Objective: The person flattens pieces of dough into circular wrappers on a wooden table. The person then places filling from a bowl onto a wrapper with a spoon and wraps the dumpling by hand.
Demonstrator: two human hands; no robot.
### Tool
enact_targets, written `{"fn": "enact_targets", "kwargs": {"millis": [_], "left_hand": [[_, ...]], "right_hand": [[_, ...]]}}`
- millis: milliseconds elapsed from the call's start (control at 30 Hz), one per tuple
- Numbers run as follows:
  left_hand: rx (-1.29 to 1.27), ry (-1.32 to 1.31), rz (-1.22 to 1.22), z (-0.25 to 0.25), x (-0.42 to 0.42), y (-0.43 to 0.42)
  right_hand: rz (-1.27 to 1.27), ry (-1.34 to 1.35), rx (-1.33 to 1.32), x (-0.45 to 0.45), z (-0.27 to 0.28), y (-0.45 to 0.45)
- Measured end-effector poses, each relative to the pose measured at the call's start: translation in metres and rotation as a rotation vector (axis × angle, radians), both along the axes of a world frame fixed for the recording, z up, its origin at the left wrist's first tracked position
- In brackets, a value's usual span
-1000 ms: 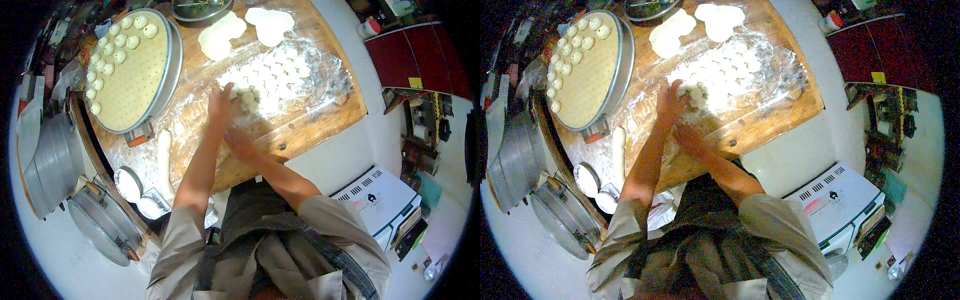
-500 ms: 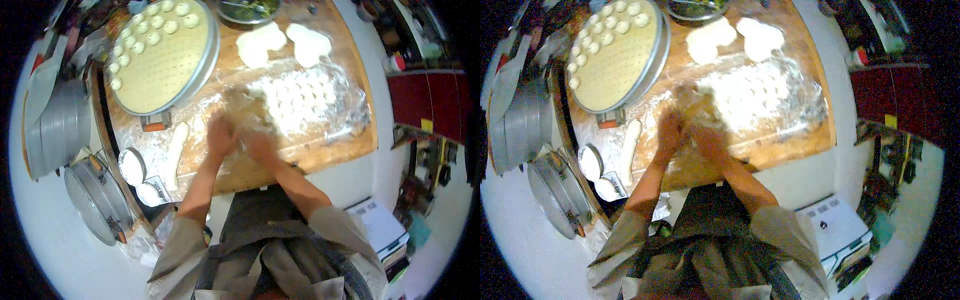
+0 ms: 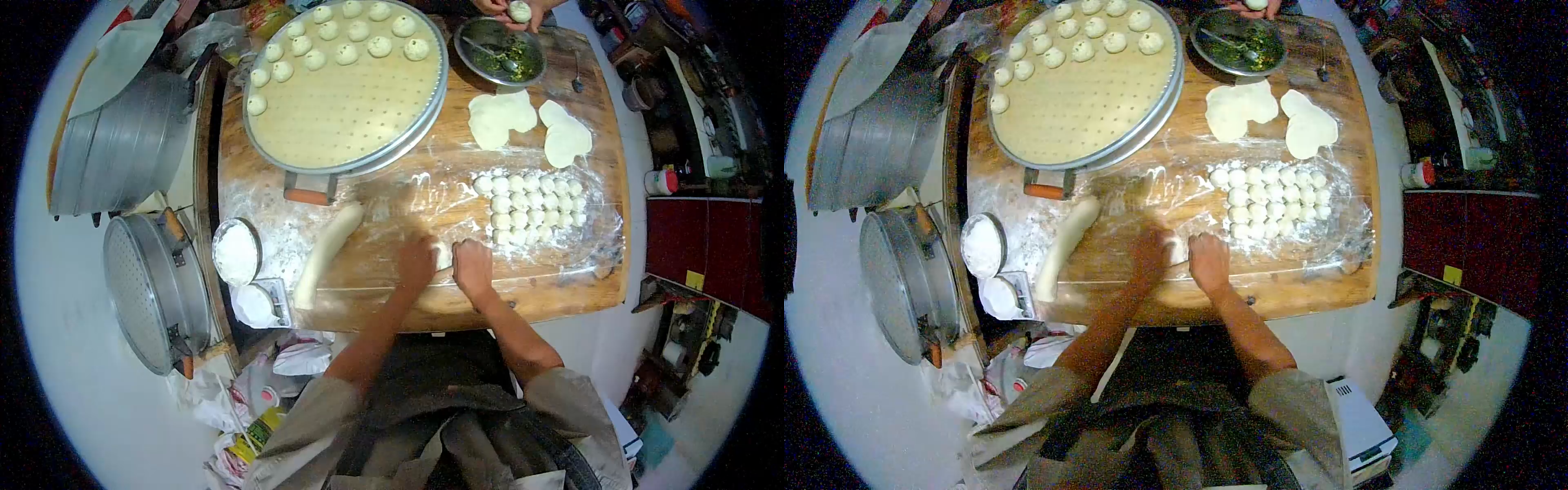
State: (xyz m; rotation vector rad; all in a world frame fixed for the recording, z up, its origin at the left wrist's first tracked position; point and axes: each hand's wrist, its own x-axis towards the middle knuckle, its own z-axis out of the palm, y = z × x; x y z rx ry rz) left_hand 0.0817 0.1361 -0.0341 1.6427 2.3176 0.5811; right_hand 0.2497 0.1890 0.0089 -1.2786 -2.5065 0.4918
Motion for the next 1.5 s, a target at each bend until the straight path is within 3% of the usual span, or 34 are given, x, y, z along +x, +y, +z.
{"fn": "enact_targets", "kwargs": {"millis": [67,133,200,300,367,433,467,533,600,700,767,800,833,867,900,933,1067,1167,1200,1233,1300,1367,1400,1500], "left_hand": [[0.073,-0.24,-0.119,0.04,0.007,-0.008],[0.005,-0.281,-0.147,0.017,-0.008,0.003],[-0.052,-0.35,-0.207,0.04,-0.019,0.019],[-0.011,-0.154,-0.353,0.041,-0.021,0.017],[0.126,-0.2,-0.404,0.034,-0.023,-0.005],[0.017,-0.726,-0.012,-0.019,-0.02,-0.033],[0.001,-0.733,-0.034,-0.003,-0.023,-0.032],[0.177,-0.396,-0.181,0.048,-0.033,-0.018],[0.082,-0.379,-0.243,0.042,-0.042,-0.008],[-0.024,-0.36,-0.298,0.031,-0.055,0.002],[-0.103,-0.589,-0.017,0.026,-0.061,-0.012],[-0.204,-0.879,0.186,0.005,-0.066,-0.026],[-0.227,-0.889,0.203,0.005,-0.056,-0.034],[-0.124,-0.74,0.184,0.003,-0.042,-0.039],[-0.091,-0.696,0.142,0.003,-0.037,-0.038],[-0.057,-0.65,0.101,0.003,-0.033,-0.037],[-0.12,-0.457,-0.115,0.045,-0.04,0.021],[-0.141,-0.607,-0.01,0.029,-0.063,0.008],[-0.167,-0.821,0.088,-0.004,-0.073,-0.01],[-0.19,-1.037,0.19,0.0,-0.073,-0.015],[-0.104,-0.938,0.147,0.02,-0.056,-0.023],[0.063,-0.636,-0.098,0.038,-0.052,-0.011],[-0.104,-0.544,-0.14,0.042,-0.055,0.004],[-0.083,-0.549,-0.14,0.042,-0.062,0.024]], "right_hand": [[0.019,0.06,0.12,-0.021,-0.019,0.021],[-0.105,0.06,-0.018,-0.049,-0.007,0.043],[-0.066,0.008,0.001,-0.055,-0.009,0.049],[0.02,-0.034,0.01,-0.031,-0.008,0.024],[0.112,-0.148,-0.089,-0.007,0.006,-0.001],[0.116,-0.246,-0.228,-0.01,0.018,0.005],[0.043,-0.093,-0.108,-0.02,0.007,0.007],[-0.088,0.051,-0.017,-0.051,-0.005,0.033],[-0.166,0.037,-0.062,-0.064,-0.003,0.037],[-0.055,0.038,-0.052,-0.055,-0.003,0.034],[0.018,-0.045,-0.082,-0.02,0.0,-0.001],[0.026,-0.06,-0.087,-0.012,0.009,-0.009],[-0.003,-0.042,-0.077,-0.014,0.006,-0.008],[-0.027,-0.022,-0.074,-0.023,-0.004,-0.001],[-0.082,0.135,0.085,-0.045,-0.003,0.012],[-0.129,-0.041,-0.12,-0.056,-0.014,0.026],[-0.144,0.074,-0.033,-0.076,0.005,0.043],[-0.089,0.009,-0.14,-0.048,0.015,0.011],[-0.041,-0.119,-0.221,-0.034,0.022,-0.001],[0.009,-0.249,-0.3,-0.027,0.025,-0.004],[-0.028,-0.229,-0.288,-0.048,0.016,0.009],[-0.261,-0.039,-0.231,-0.08,0.01,0.034],[-0.262,-0.039,-0.236,-0.091,0.004,0.042],[-0.189,-0.039,-0.031,-0.092,-0.006,0.051]]}}
